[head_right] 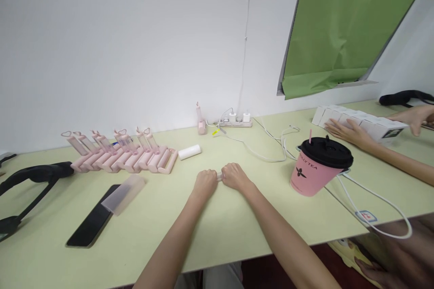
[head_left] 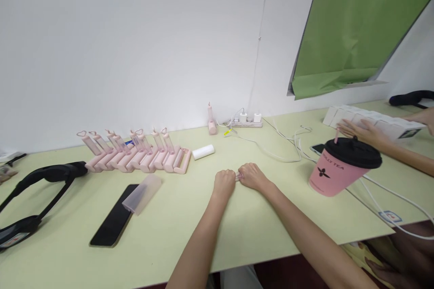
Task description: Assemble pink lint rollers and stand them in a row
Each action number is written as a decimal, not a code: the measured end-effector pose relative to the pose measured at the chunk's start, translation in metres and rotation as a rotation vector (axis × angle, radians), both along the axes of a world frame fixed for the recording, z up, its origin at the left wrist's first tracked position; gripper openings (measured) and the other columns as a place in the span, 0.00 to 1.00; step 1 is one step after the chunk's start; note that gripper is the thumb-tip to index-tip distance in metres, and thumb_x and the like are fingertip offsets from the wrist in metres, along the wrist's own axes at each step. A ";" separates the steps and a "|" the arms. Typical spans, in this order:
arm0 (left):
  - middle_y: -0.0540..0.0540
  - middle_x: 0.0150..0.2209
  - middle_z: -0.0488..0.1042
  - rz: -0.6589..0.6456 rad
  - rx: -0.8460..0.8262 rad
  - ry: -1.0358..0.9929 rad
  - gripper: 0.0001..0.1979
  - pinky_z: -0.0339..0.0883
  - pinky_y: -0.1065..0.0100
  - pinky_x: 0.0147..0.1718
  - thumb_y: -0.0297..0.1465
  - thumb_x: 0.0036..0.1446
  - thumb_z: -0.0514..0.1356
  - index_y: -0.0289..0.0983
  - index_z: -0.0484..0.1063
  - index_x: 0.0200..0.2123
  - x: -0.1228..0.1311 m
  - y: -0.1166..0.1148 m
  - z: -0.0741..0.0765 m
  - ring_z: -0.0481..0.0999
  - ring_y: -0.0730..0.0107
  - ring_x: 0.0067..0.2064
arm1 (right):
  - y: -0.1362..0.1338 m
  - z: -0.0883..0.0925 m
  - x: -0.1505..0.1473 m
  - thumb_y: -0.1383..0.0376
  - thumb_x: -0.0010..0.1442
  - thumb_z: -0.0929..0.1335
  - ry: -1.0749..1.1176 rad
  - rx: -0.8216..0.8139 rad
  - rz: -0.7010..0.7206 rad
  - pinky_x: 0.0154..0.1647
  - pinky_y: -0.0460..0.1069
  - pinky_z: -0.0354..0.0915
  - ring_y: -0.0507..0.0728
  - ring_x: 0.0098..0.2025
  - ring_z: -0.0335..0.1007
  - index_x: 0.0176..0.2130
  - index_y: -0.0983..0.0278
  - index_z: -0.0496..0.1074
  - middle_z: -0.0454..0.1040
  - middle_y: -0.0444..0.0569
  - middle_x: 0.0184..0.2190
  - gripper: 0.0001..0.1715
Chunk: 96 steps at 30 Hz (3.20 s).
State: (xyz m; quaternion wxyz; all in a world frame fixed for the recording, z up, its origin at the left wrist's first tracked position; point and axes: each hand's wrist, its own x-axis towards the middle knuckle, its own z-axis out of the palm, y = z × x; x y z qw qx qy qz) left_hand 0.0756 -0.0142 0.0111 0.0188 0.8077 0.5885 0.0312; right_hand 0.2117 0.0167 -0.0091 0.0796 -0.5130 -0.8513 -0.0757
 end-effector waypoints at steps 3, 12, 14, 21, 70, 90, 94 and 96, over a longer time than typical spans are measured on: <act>0.39 0.31 0.71 -0.035 0.056 0.021 0.14 0.63 0.67 0.32 0.20 0.55 0.45 0.32 0.69 0.35 -0.001 0.000 -0.002 0.73 0.63 0.37 | -0.001 0.001 -0.001 0.70 0.49 0.61 -0.002 0.001 -0.019 0.30 0.47 0.52 0.56 0.30 0.68 0.25 0.66 0.71 0.73 0.54 0.26 0.09; 0.43 0.28 0.69 0.144 0.205 -0.033 0.13 0.62 0.67 0.30 0.21 0.58 0.42 0.33 0.63 0.39 0.008 0.001 -0.003 0.72 0.65 0.32 | -0.007 0.026 -0.006 0.67 0.52 0.62 0.257 0.110 0.074 0.33 0.46 0.53 0.54 0.37 0.64 0.34 0.62 0.66 0.71 0.47 0.33 0.07; 0.43 0.31 0.68 0.176 0.298 -0.058 0.14 0.62 0.66 0.34 0.21 0.58 0.41 0.35 0.62 0.42 0.007 0.001 0.000 0.71 0.66 0.35 | -0.008 0.031 -0.006 0.65 0.53 0.63 0.329 0.152 0.123 0.38 0.47 0.54 0.54 0.40 0.62 0.38 0.61 0.65 0.69 0.47 0.37 0.10; 0.39 0.52 0.59 0.074 0.483 -0.349 0.25 0.47 0.57 0.54 0.40 0.55 0.51 0.36 0.51 0.54 -0.014 0.003 -0.001 0.56 0.60 0.55 | 0.007 0.021 0.015 0.61 0.56 0.64 0.335 0.190 0.021 0.39 0.50 0.50 0.56 0.39 0.62 0.37 0.60 0.67 0.71 0.47 0.35 0.08; 0.36 0.38 0.65 1.352 0.661 -0.498 0.15 0.57 0.56 0.35 0.37 0.53 0.52 0.32 0.65 0.39 -0.092 0.001 -0.018 0.65 0.50 0.41 | 0.003 0.012 -0.071 0.53 0.48 0.66 0.649 -0.037 0.115 0.43 0.55 0.56 0.61 0.50 0.56 0.35 0.58 0.70 0.69 0.48 0.41 0.16; 0.48 0.32 0.76 0.185 0.066 -1.265 0.15 0.63 0.70 0.32 0.31 0.42 0.63 0.40 0.64 0.35 -0.053 0.012 -0.018 0.73 0.70 0.31 | 0.007 0.028 -0.056 0.52 0.50 0.66 0.715 0.316 -0.052 0.51 0.58 0.51 0.64 0.53 0.50 0.39 0.59 0.70 0.65 0.51 0.47 0.19; 0.48 0.33 0.76 0.208 0.127 -1.180 0.23 0.63 0.69 0.33 0.32 0.43 0.63 0.41 0.64 0.44 -0.058 0.014 -0.020 0.72 0.72 0.29 | 0.006 0.027 -0.052 0.53 0.51 0.65 0.579 0.185 0.045 0.51 0.58 0.50 0.63 0.54 0.49 0.41 0.57 0.69 0.64 0.50 0.49 0.19; 0.48 0.31 0.76 0.189 0.122 -1.243 0.25 0.64 0.69 0.34 0.31 0.42 0.64 0.39 0.63 0.46 -0.060 0.016 -0.022 0.73 0.71 0.31 | 0.008 0.026 -0.048 0.54 0.52 0.65 0.560 0.125 0.101 0.51 0.58 0.51 0.62 0.54 0.49 0.44 0.56 0.68 0.63 0.49 0.49 0.20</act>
